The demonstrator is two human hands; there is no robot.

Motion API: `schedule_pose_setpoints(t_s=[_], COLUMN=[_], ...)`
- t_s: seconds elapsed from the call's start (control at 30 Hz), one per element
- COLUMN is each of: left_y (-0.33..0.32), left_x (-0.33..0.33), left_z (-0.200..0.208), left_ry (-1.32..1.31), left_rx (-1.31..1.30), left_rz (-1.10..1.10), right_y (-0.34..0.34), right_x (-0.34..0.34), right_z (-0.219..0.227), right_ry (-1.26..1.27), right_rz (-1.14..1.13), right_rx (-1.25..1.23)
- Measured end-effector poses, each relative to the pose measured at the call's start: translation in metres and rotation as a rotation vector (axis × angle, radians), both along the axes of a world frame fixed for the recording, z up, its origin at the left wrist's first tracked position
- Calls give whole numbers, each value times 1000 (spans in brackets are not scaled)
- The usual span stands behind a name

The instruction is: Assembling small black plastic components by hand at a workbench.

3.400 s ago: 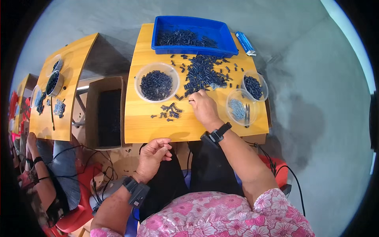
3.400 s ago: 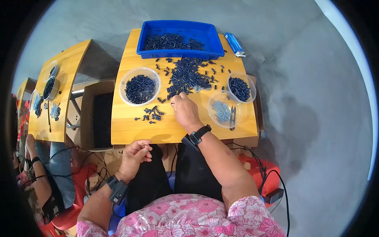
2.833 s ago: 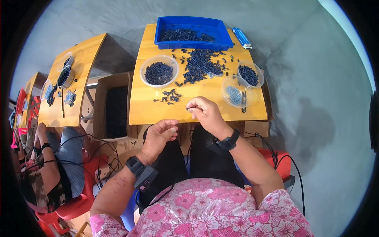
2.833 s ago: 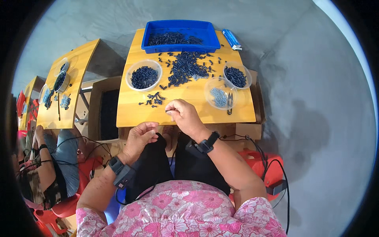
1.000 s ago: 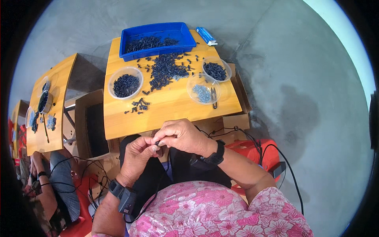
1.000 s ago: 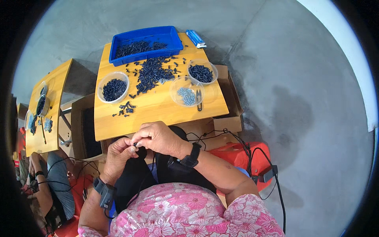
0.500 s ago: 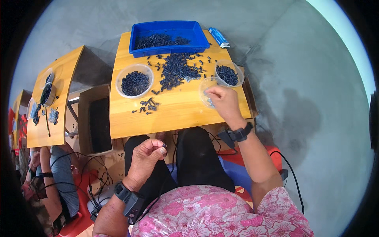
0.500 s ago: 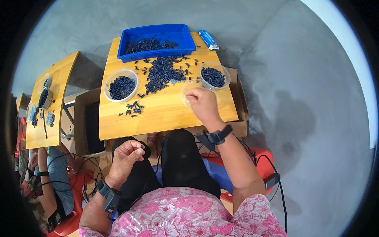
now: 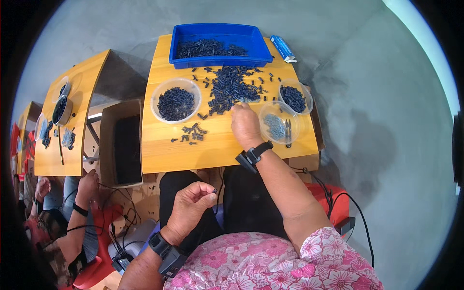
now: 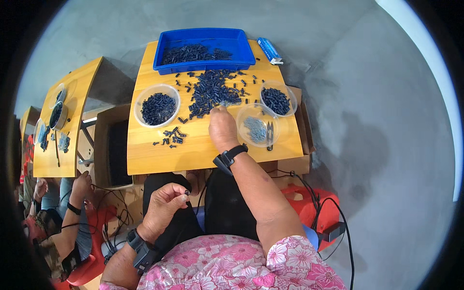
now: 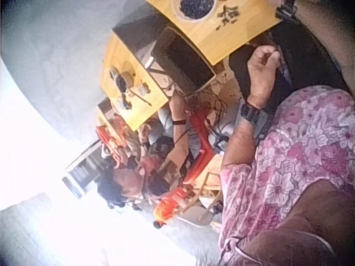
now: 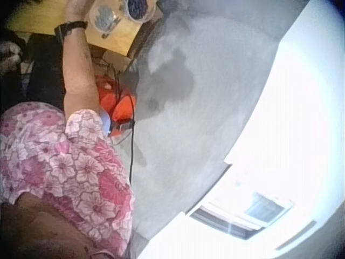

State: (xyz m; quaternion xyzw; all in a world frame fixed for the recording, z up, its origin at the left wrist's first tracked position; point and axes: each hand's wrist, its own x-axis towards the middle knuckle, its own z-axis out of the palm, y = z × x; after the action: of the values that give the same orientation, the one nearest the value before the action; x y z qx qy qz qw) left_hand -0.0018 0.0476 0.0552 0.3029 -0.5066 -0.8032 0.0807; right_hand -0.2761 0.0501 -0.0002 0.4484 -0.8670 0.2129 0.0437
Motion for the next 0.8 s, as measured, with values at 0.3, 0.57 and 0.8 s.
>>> schedule_pose_setpoints(t_s=[0.3,0.57,0.8], left_y=[-1,-5,-3], left_x=[-1,-4,-2], left_z=[0,-6,-5], left_ry=[6,31,101], left_rx=[22,-72,-90], left_rz=[16,17,119], right_y=[-4,13,51], right_x=[-5,14,46], right_z=[-9,-9,35], right_ry=[25,72,-1121], right_rz=[-21,24,349], right_rx=[80,130,-329])
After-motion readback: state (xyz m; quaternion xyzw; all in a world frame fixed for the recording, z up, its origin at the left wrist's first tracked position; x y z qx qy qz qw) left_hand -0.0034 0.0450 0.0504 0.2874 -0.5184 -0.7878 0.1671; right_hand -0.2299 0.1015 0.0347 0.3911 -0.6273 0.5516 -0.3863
